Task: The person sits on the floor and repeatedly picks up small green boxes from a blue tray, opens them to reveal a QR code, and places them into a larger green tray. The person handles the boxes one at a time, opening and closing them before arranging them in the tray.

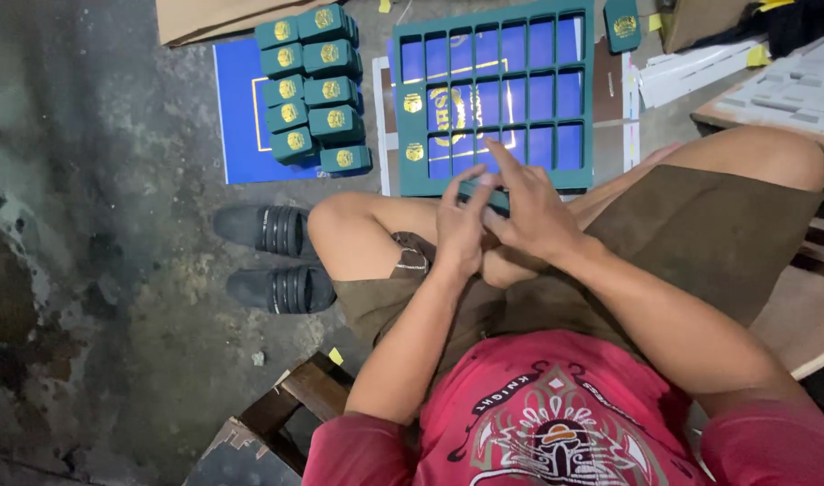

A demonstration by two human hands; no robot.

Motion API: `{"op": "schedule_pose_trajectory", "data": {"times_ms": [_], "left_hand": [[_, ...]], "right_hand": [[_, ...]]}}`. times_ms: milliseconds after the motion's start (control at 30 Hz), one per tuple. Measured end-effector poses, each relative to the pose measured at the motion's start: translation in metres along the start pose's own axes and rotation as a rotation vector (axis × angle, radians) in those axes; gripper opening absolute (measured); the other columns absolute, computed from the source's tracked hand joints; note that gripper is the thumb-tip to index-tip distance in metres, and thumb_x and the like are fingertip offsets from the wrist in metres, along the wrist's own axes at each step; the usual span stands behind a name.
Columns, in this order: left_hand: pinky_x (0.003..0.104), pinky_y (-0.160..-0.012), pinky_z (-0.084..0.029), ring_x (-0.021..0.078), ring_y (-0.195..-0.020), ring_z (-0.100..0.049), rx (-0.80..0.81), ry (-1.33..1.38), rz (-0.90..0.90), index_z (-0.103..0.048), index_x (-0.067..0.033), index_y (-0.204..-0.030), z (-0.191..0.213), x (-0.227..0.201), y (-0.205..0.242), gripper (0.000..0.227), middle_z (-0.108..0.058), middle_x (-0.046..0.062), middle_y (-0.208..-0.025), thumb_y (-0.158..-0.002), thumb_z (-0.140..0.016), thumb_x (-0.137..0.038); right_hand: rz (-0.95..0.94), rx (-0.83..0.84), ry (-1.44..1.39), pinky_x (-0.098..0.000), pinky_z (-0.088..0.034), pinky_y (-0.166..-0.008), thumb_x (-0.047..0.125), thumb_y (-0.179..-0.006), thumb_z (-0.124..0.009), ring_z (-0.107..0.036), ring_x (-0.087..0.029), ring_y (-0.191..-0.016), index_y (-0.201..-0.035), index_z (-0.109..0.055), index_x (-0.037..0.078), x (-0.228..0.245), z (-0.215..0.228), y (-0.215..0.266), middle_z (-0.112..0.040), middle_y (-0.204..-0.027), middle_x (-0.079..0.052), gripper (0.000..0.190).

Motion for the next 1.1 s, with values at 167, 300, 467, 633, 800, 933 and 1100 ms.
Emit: {"op": "schedule_pose_trajectory", "data": {"times_ms": [167, 300, 467, 633, 800, 933, 1100], "left_hand": [[0.028, -0.068, -0.067, 0.0165, -0.073, -0.071, -0.01, 0.354, 0.189, -0.067, -0.0152, -0.109, -0.004, -0.012, -0.004, 0.027, -0.065, 0.009, -0.098, -0.094, -0.082, -0.033], [0.045, -0.072, -0.07, 0.0256, -0.076, -0.071, 0.042, 0.18, 0.238, -0.055, -0.0115, -0.116, -0.005, -0.017, -0.003, 0.046, -0.041, 0.007, -0.098, -0.097, -0.071, -0.05], [0.049, -0.073, -0.072, 0.0341, -0.085, -0.077, 0.145, 0.019, 0.236, -0.046, 0.0094, -0.136, 0.011, 0.0, -0.02, 0.071, -0.05, 0.022, -0.107, -0.105, -0.057, -0.053], [0.038, -0.056, -0.069, 0.0349, -0.069, -0.079, 0.151, -0.029, 0.311, -0.062, 0.0065, -0.117, 0.028, 0.009, -0.037, 0.074, -0.072, 0.026, -0.079, -0.102, -0.048, -0.064], [0.049, -0.084, -0.068, 0.0387, -0.098, -0.078, 0.204, 0.035, 0.404, -0.039, 0.0089, -0.145, 0.038, 0.031, -0.048, 0.089, -0.071, 0.033, -0.109, -0.1, -0.049, -0.068], [0.052, -0.086, -0.067, 0.0386, -0.099, -0.078, 0.237, 0.131, 0.542, -0.047, 0.0042, -0.139, 0.008, 0.026, -0.018, 0.084, -0.072, 0.028, -0.111, -0.098, -0.052, -0.07], [0.062, -0.103, -0.056, 0.0536, -0.121, -0.064, 0.208, -0.077, 0.353, -0.011, 0.008, -0.164, -0.013, -0.033, 0.024, 0.108, -0.037, 0.048, -0.153, -0.098, -0.038, -0.073]], "right_hand": [[0.075, -0.083, -0.005, -0.0537, -0.036, -0.113, 0.021, -0.091, -0.08, -0.057, -0.037, -0.126, -0.159, -0.043, 0.007, -0.012, -0.003, 0.003, -0.067, -0.132, -0.012, 0.078], [0.1, -0.032, -0.062, -0.05, -0.034, -0.115, 0.019, -0.105, -0.062, -0.052, -0.033, -0.131, -0.149, -0.052, 0.009, -0.01, -0.017, 0.003, -0.062, -0.132, -0.008, 0.046], [0.017, 0.068, -0.245, -0.0519, -0.037, -0.111, 0.024, -0.109, -0.059, -0.055, -0.035, -0.127, -0.151, -0.052, 0.011, -0.017, -0.011, -0.002, -0.061, -0.127, -0.011, 0.044], [-0.053, 0.178, -0.535, -0.0549, -0.039, -0.113, 0.022, -0.112, -0.048, -0.057, -0.032, -0.131, -0.153, -0.054, 0.008, -0.021, -0.007, -0.001, -0.064, -0.133, -0.019, 0.044], [-0.05, 0.065, -0.407, -0.0548, -0.047, -0.11, 0.019, -0.086, -0.091, -0.066, -0.035, -0.125, -0.142, -0.062, 0.012, -0.021, 0.004, -0.008, -0.07, -0.127, -0.014, 0.064], [-0.11, -0.005, -0.403, -0.0514, -0.052, -0.105, 0.007, -0.085, -0.085, -0.071, -0.033, -0.116, -0.126, -0.069, 0.012, -0.042, -0.008, -0.002, -0.074, -0.112, -0.01, 0.045], [-0.375, -0.067, -0.495, -0.0429, -0.058, -0.096, 0.009, -0.085, -0.078, -0.07, -0.018, -0.099, -0.112, -0.072, 0.009, -0.088, -0.007, 0.006, -0.073, -0.094, -0.006, 0.028]]}}
Point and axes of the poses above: each hand's wrist, its own y-axis away from the middle knuckle, its own z-axis out of the back of the hand, x = y × z, the point moved 9 cm from there along -y, towards the middle knuckle
